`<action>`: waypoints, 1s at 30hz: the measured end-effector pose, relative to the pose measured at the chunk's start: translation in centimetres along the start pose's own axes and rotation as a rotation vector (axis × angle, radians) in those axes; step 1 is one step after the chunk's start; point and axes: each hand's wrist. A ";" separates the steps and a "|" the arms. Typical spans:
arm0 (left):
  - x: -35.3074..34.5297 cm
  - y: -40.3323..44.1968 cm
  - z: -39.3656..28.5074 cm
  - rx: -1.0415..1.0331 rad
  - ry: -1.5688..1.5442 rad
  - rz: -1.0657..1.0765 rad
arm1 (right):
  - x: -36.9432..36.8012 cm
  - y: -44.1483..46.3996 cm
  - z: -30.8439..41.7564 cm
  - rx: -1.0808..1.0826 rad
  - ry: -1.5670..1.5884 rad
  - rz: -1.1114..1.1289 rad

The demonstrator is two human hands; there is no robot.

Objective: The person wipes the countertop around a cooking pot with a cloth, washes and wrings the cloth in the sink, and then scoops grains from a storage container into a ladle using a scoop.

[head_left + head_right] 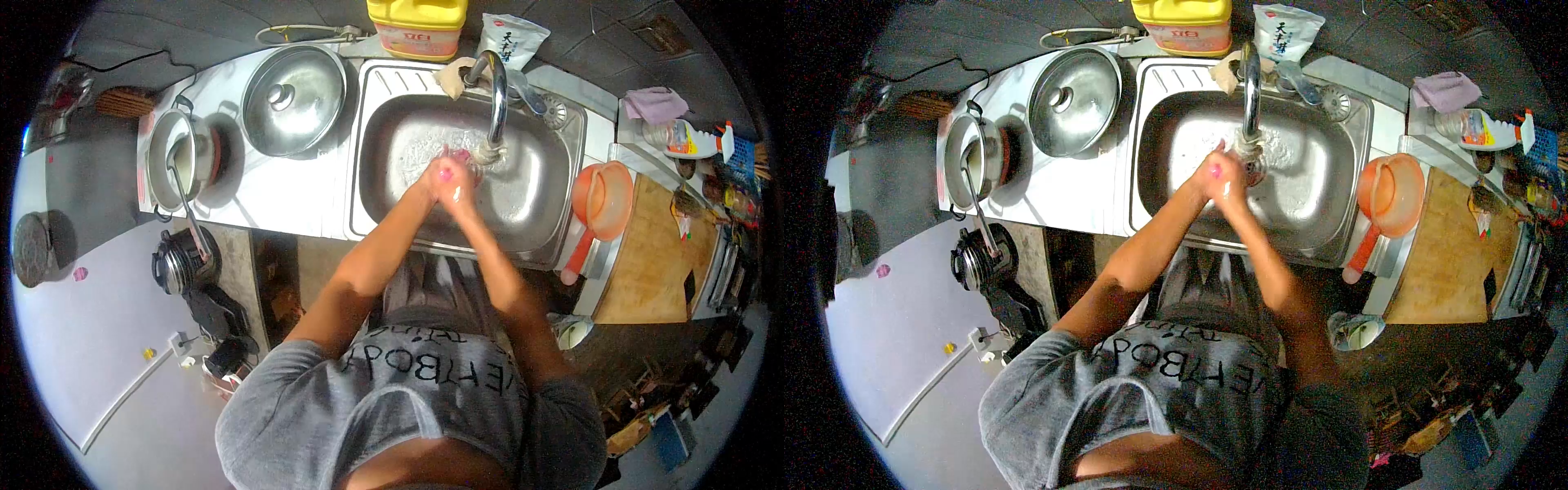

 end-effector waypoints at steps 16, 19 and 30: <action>-3.5 -4.3 -0.5 -0.275 1.170 0.141 | 3.8 5.5 -12.6 -0.715 0.723 0.418; -0.9 -3.1 -1.1 -0.304 0.879 0.200 | 3.2 6.1 -11.9 -0.176 0.442 0.391; -4.7 -2.9 -0.9 -0.278 0.198 0.344 | 0.7 -0.6 5.0 0.090 0.098 -0.096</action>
Point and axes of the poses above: each hand's wrist, its own y-axis towards the middle knuckle, its own x-axis out of the back of the hand, z = x × y, and after that the axes turned 4 degrees about -z, right-handed
